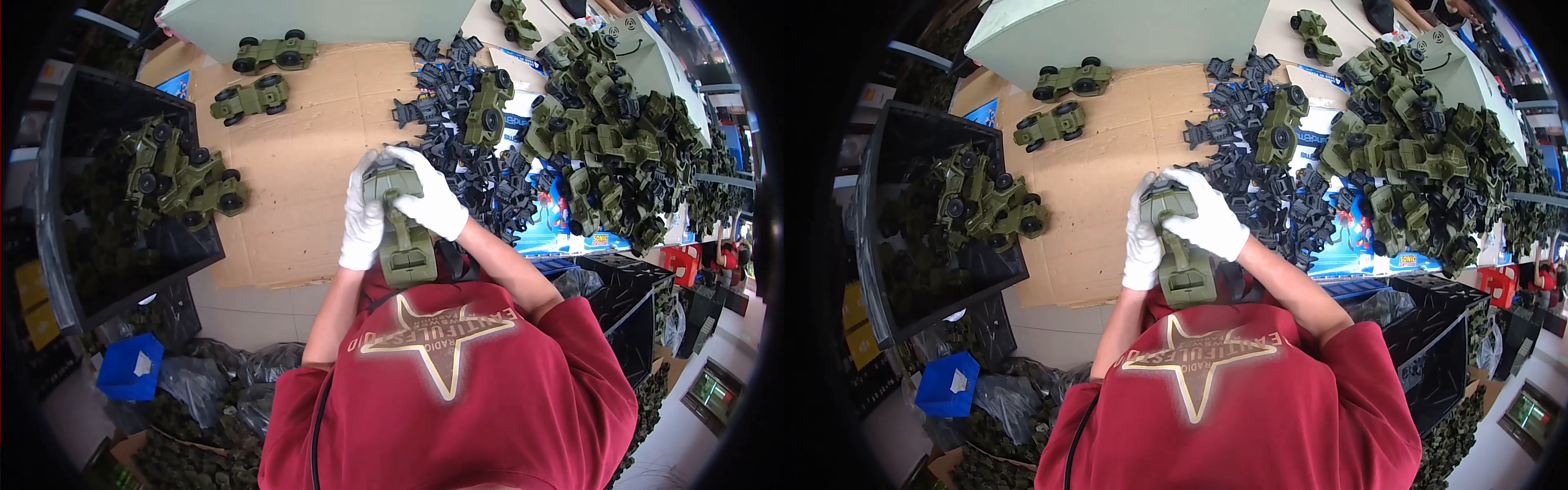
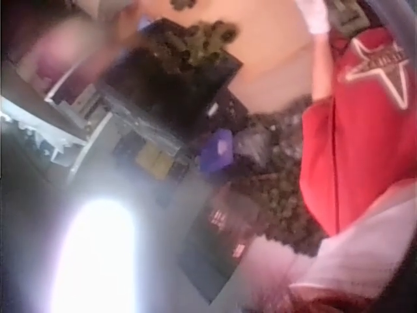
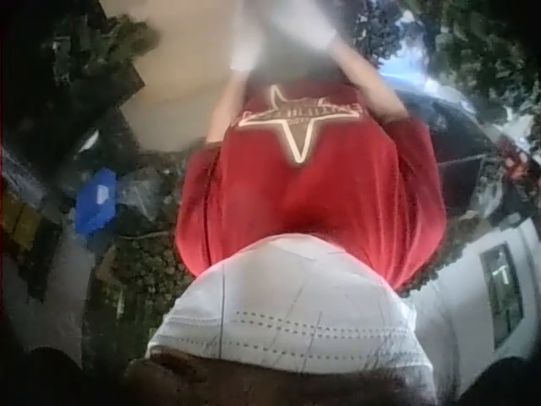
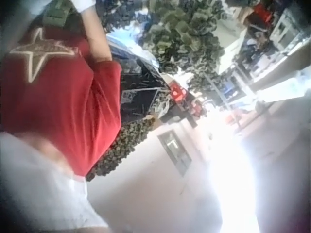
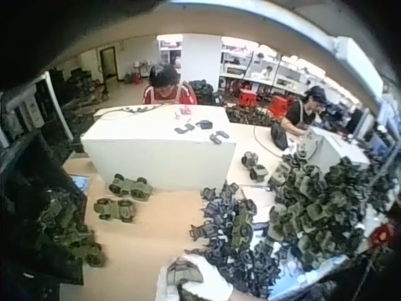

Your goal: The person assembles plastic chassis parts onto toy vehicle bodies by hand at a production workstation.

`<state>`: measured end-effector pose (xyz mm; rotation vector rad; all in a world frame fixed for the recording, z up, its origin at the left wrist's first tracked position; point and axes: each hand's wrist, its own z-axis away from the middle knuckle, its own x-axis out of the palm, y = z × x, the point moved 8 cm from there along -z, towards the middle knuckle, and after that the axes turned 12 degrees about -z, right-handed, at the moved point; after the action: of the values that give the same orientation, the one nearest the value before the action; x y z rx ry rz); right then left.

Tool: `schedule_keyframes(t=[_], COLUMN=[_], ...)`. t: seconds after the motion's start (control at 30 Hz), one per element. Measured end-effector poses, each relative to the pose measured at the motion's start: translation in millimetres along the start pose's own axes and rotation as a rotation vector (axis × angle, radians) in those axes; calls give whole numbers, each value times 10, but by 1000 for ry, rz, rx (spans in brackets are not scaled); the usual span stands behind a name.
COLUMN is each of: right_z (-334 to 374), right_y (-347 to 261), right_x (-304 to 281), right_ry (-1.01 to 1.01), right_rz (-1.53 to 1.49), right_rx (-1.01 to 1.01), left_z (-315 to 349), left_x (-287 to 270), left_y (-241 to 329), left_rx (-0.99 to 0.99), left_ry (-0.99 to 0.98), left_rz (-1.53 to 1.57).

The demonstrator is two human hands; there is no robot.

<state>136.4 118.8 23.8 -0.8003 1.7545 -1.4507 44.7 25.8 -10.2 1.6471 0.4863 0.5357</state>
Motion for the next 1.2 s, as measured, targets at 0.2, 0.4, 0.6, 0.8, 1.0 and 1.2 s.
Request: schedule_keyframes(t=[0.2, 0.4, 0.6, 0.8, 1.0, 1.2], right_z=[38, -109, 364, 527, 792, -146], right_y=[-92, 130, 291, 34, 10, 77], right_x=[-36, -7, -356, -2456, -3332, -1063], right_ry=[186, 158, 92, 776, 1110, 234], right_rz=[45, -119, -725, -462, 397, 665], right_rx=[-248, 283, 653, 452, 98, -44], left_z=[91, -212, -558, -1297, -2138, -1870], left_x=[-13, -162, 96, -774, -1662, -1302], left_y=[25, -18, 157, -289, -189, -143], left_rx=[18, -76, 135, -80, -381, -141], left_ry=[183, 181, 166, 144, -109, -189], left_rz=[-330, -327, -460, -998, -2070, -1918])
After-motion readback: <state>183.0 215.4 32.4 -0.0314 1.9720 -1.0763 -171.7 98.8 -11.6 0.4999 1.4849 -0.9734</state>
